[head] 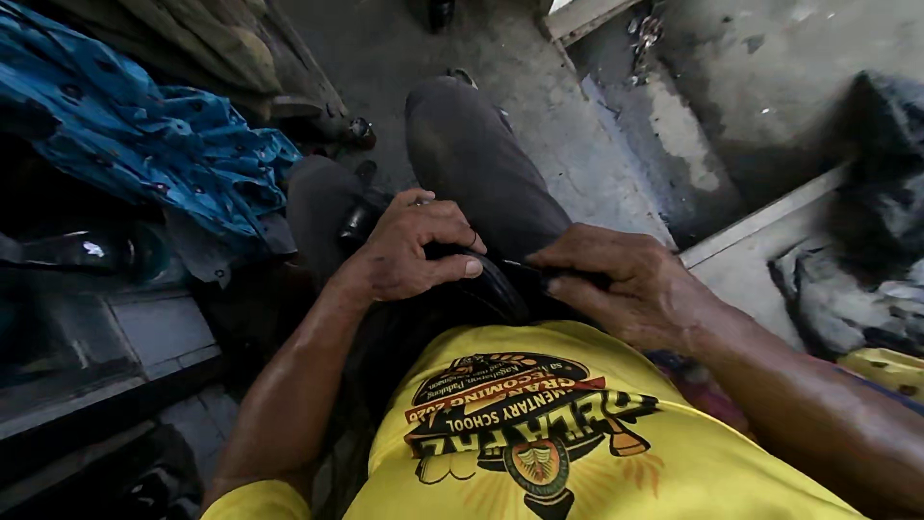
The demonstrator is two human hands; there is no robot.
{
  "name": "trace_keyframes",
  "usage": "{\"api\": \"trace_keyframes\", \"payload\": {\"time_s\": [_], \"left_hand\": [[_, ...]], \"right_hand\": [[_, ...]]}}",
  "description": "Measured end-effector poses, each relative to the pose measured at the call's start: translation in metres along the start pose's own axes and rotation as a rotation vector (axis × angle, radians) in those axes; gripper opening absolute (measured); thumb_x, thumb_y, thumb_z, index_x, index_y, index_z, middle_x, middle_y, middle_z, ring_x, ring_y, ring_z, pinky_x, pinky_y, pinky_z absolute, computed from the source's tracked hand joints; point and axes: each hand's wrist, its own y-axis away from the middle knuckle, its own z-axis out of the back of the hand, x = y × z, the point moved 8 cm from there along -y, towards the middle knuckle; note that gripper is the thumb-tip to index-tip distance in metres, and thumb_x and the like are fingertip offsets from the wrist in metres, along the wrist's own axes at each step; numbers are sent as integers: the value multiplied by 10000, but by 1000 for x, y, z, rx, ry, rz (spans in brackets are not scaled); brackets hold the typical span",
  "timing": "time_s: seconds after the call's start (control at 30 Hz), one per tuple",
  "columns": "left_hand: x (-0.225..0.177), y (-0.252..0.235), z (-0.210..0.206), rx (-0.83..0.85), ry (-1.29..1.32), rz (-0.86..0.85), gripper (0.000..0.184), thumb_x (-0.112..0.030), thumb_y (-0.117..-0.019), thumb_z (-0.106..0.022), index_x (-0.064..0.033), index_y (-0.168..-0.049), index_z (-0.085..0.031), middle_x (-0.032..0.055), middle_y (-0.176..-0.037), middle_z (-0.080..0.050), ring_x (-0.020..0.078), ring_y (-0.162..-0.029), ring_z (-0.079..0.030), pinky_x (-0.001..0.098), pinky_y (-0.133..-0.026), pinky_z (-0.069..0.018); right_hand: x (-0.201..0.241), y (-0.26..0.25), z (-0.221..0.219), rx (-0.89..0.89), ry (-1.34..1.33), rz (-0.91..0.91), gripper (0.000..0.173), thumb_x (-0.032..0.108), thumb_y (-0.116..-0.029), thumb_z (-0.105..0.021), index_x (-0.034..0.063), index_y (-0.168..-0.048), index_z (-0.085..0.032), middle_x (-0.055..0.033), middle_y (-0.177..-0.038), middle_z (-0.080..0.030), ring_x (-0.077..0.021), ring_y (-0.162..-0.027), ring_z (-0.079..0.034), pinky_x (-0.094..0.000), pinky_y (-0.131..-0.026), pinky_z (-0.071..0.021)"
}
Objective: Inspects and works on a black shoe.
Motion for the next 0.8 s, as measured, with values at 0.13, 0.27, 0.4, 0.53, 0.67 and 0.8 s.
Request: {"api": "trace_keyframes", "payload": {"time_s": [0.13,0.27,0.4,0.53,0.67,0.8], "left_hand": [[0,2,1,1,18,0,243,-366,-967,-662,-181,-1038,-803,-54,-1036,-738,71,-1098,-635,549,-1193,-252],[1,2,1,-9,18,5,245,-363,-967,-661,-175,-1035,-803,-52,-1037,-741,70,-1096,-639,547,-1192,-266],[3,1,2,-4,20,14,245,-370,-961,-667,-182,-1039,-803,-55,-1029,-735,74,-1086,-624,498,-1152,-304],[6,1,1,-2,12,29,244,-386,-960,-666,-201,-1042,-803,-69,-1010,-720,67,-1051,-619,489,-1109,-339],[6,-1,-1,9,12,27,251,-392,-960,-665,-200,-1042,-804,-68,-993,-716,56,-1009,-626,486,-1077,-362],[5,-4,-4,22,-12,9,258,-397,-967,-660,-193,-1032,-803,-54,-981,-715,74,-990,-629,462,-1037,-386]], "right_hand": [[-1,-11,-8,47,-12,54,247,169,-977,-587,90,-1132,-762,29,-996,-682,-20,-907,-645,-184,-777,-569],[-1,-15,-11,63,2,72,255,154,-977,-578,84,-1137,-763,19,-987,-676,-20,-887,-641,-174,-754,-563],[1,-16,-11,66,37,72,266,172,-973,-578,89,-1146,-763,12,-967,-659,-17,-841,-627,-171,-703,-551],[6,-15,-13,80,102,67,274,172,-976,-575,94,-1164,-758,5,-961,-649,-29,-765,-612,-192,-629,-536],[8,-22,-10,155,158,79,291,171,-958,-564,122,-1156,-772,13,-950,-651,-35,-754,-615,-210,-606,-533],[13,-42,-5,310,244,152,266,174,-924,-576,139,-1071,-794,11,-903,-662,-85,-699,-629,-284,-561,-539]]}}
